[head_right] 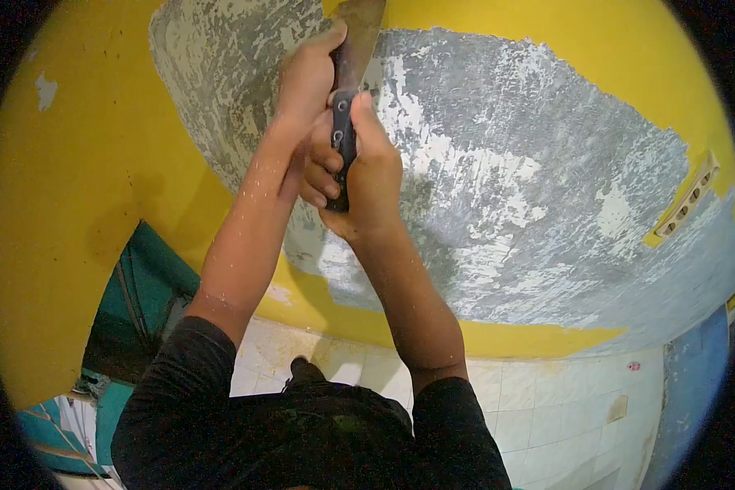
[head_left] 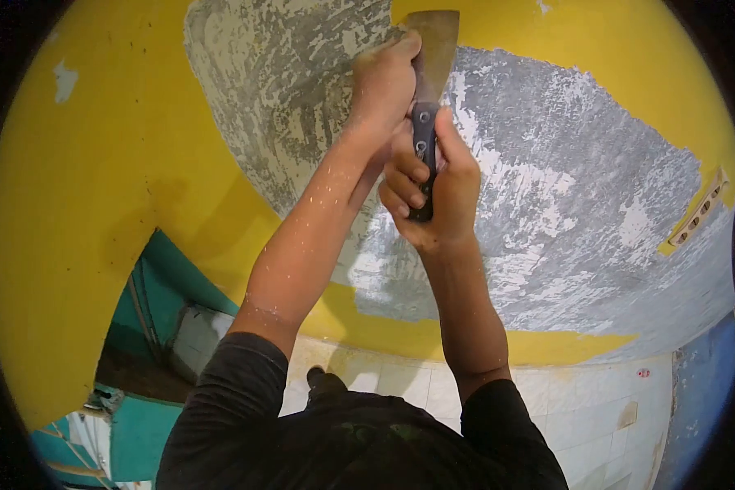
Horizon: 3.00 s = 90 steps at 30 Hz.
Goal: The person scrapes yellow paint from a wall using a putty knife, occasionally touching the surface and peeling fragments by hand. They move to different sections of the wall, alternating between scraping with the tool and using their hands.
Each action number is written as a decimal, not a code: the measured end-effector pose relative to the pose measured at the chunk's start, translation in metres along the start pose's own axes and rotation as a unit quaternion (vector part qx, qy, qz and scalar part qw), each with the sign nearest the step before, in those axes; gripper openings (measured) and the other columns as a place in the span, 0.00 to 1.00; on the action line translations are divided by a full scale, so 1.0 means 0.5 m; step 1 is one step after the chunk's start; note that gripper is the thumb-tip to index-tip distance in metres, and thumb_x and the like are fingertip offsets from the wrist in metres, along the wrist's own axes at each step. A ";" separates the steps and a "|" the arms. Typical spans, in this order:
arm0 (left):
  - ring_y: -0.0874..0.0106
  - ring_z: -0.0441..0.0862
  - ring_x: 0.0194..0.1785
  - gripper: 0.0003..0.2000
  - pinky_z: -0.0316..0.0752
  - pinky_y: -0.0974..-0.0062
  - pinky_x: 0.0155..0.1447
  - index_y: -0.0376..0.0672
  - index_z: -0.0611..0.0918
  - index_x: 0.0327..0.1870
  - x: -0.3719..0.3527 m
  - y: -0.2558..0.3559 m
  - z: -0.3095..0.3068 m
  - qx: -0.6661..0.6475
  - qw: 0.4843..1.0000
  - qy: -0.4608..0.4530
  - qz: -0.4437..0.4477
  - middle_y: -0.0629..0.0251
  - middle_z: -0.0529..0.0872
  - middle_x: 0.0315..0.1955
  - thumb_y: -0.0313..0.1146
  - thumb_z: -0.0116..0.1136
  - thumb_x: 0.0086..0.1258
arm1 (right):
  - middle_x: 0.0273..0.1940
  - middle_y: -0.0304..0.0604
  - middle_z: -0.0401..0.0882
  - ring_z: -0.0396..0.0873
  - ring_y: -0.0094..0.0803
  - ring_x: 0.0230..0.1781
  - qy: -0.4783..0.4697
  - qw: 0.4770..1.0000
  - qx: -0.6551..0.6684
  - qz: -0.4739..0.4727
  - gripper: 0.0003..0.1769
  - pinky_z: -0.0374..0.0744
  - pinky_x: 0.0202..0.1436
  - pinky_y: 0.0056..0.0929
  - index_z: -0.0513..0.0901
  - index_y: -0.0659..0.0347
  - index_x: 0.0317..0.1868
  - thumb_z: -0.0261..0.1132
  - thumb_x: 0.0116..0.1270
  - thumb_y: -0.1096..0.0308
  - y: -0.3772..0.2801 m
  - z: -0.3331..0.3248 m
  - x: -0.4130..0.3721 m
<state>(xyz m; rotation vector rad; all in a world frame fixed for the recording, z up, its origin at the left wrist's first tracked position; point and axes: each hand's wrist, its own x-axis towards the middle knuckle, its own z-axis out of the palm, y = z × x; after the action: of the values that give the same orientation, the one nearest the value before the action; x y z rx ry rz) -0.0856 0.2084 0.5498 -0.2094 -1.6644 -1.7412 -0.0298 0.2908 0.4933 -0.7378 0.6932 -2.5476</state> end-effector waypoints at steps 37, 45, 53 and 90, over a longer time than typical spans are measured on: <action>0.78 0.63 0.08 0.12 0.53 0.78 0.10 0.37 0.73 0.17 -0.003 0.015 -0.004 -0.144 0.989 -0.023 -0.029 0.67 0.70 0.11 0.33 0.49 0.60 | 0.12 0.29 0.52 0.48 0.18 0.06 0.038 0.995 -0.093 -0.026 0.18 0.54 0.08 0.18 0.69 0.51 0.40 0.41 0.69 0.48 0.005 0.031 -0.001; 0.78 0.62 0.08 0.14 0.53 0.77 0.11 0.37 0.73 0.17 -0.013 0.013 -0.014 -0.183 0.976 -0.073 -0.091 0.67 0.70 0.10 0.35 0.50 0.61 | 0.12 0.31 0.53 0.49 0.20 0.06 0.027 0.994 -0.107 0.012 0.17 0.54 0.10 0.21 0.66 0.49 0.40 0.40 0.69 0.46 -0.005 0.010 -0.014; 0.76 0.63 0.07 0.15 0.54 0.75 0.11 0.35 0.72 0.15 0.002 0.036 -0.006 -0.132 0.988 -0.009 -0.079 0.65 0.69 0.09 0.34 0.48 0.60 | 0.12 0.29 0.52 0.48 0.19 0.06 0.026 0.997 -0.079 0.002 0.17 0.53 0.09 0.19 0.68 0.50 0.39 0.40 0.69 0.48 -0.005 0.050 -0.001; 0.78 0.61 0.06 0.14 0.53 0.78 0.10 0.36 0.74 0.17 -0.015 0.048 -0.024 -0.120 0.989 -0.006 -0.086 0.69 0.68 0.09 0.34 0.51 0.61 | 0.11 0.29 0.52 0.49 0.18 0.05 0.023 0.998 -0.056 -0.007 0.17 0.54 0.07 0.19 0.69 0.51 0.37 0.41 0.70 0.50 0.007 0.048 -0.004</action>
<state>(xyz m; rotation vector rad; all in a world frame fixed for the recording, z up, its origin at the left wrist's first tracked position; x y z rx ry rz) -0.0620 0.2021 0.5631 -0.1906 -1.5149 -2.0751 -0.0134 0.2809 0.5083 -0.7230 0.8546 -2.5623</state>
